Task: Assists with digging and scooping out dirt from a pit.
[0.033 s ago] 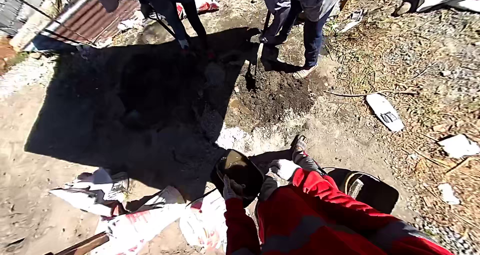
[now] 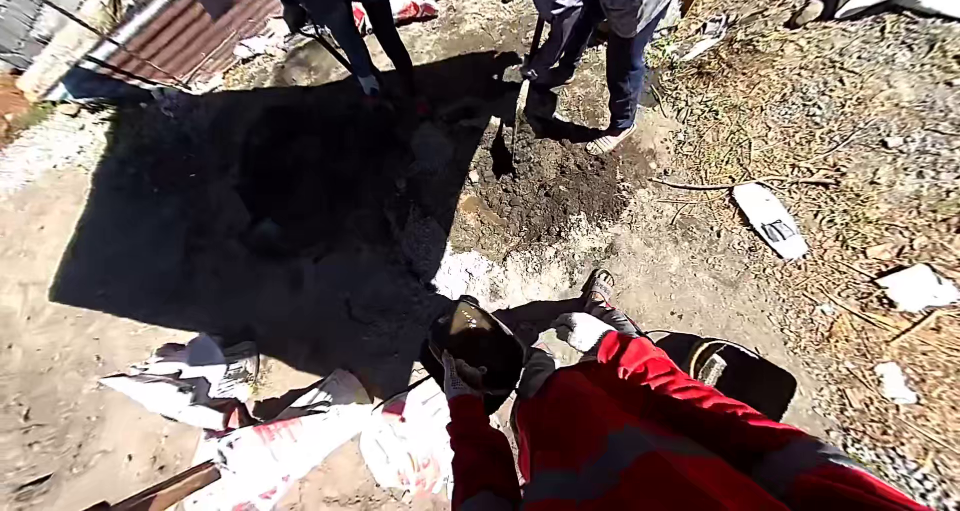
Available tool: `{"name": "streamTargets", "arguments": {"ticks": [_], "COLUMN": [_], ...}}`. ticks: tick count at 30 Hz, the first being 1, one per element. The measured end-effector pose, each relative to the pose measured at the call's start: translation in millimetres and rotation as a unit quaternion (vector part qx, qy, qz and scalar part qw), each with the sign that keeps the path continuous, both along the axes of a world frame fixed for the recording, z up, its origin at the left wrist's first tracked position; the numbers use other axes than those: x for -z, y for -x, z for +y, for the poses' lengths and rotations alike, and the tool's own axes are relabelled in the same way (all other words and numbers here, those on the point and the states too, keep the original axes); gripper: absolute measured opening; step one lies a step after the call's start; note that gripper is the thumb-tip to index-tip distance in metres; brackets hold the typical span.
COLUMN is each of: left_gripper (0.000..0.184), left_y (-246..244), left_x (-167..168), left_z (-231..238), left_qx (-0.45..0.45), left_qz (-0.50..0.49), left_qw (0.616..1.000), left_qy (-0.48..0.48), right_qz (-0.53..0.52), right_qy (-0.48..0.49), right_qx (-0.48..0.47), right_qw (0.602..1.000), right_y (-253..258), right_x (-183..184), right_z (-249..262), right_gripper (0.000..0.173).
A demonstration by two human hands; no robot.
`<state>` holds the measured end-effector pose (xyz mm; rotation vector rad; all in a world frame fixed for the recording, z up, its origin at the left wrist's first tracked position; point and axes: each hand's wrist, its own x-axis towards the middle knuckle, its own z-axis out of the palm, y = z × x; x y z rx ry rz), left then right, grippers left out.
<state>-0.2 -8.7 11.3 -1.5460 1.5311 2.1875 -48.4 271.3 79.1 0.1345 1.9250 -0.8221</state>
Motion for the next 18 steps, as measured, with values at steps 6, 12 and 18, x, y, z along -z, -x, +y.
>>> {"name": "streamTargets", "arguments": {"ticks": [6,12,18], "left_gripper": [0.051,0.056,0.074], "left_y": [-51.6,-74.9,-107.7], "left_x": [61.6,30.5,38.6], "left_z": [-58.0,-55.4,-80.3], "left_qx": [-0.097,-0.145,-0.067], "left_qz": [0.08,-0.057,-0.164], "left_qw": [0.992,0.988,0.983], "left_qy": [0.017,0.009,0.036], "right_qz": [-0.078,-0.107,-0.092], "right_qy": [-0.074,-0.107,-0.176], "right_qx": [0.381,0.477,0.437], "right_qw": [0.918,0.866,0.877], "right_y": [-72.8,-126.0,-153.9], "right_x": [39.5,11.3,25.1], "right_z": [110.2,160.3,162.8], "right_gripper": [0.04,0.042,0.042]}}
